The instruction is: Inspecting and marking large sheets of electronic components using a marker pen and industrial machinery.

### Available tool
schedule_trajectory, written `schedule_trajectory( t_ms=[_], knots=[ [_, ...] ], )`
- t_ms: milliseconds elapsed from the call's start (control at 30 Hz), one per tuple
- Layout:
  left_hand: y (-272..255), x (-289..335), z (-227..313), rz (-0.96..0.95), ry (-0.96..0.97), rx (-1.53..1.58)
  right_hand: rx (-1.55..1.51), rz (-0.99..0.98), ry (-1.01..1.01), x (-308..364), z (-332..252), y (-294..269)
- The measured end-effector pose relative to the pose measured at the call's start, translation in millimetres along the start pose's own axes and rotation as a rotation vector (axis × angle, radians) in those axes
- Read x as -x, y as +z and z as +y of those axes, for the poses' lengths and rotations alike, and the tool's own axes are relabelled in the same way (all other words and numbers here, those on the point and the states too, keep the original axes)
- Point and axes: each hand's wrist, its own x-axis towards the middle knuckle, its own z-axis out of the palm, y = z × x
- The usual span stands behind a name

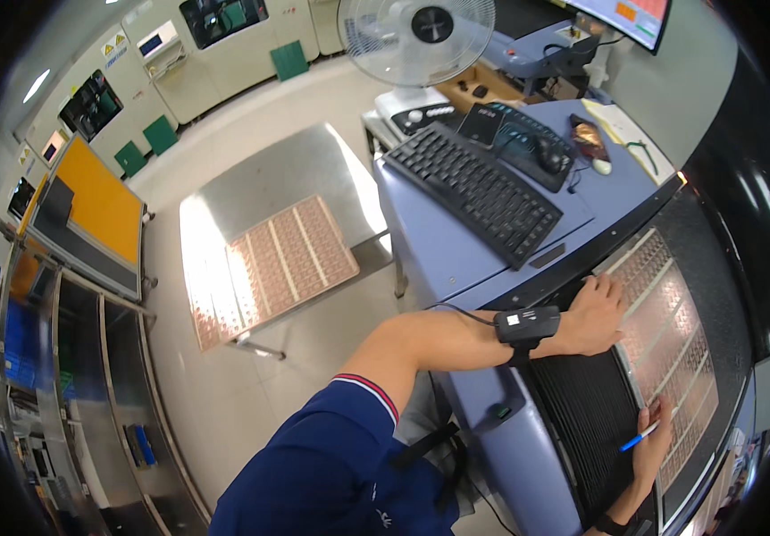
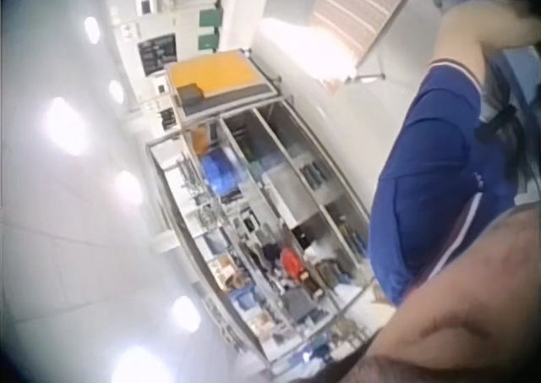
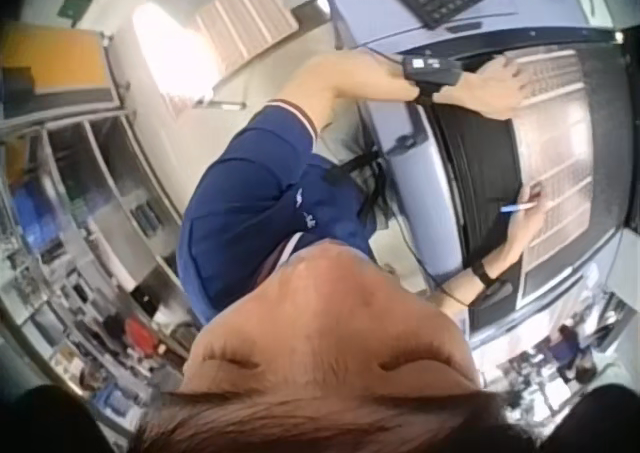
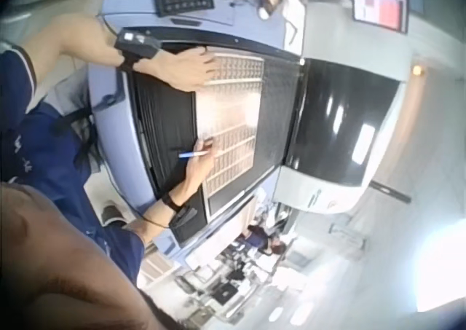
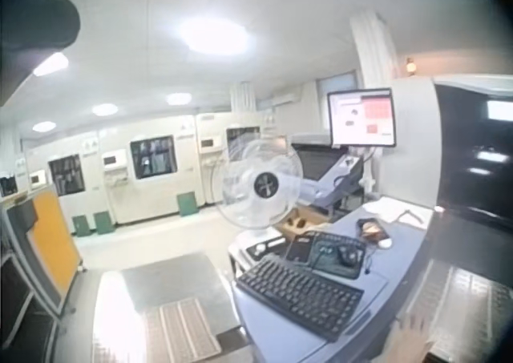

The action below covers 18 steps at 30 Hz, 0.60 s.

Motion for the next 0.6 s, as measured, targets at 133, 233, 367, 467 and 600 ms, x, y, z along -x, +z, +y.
schedule_trajectory(
  t_ms=[133,233,367,467,600],
  knots=[
    [-19,-18,-14,0.041,-0.100,0.397,0.022,-0.085,0.100,-11,-10,-10],
    [-23,-33,-28,0.354,-0.172,0.827,-0.095,0.017,-0.037,-13,14,5],
    [-42,-40,-20,0.591,-0.009,1.037,0.022,0.238,0.016,-25,47,-1],
    [-38,-34,-10,0.653,0.147,0.919,0.282,0.581,0.092,-32,80,-55],
    [-17,-21,4,0.410,0.344,0.826,0.323,0.940,0.094,-54,113,-141]
  ],
)
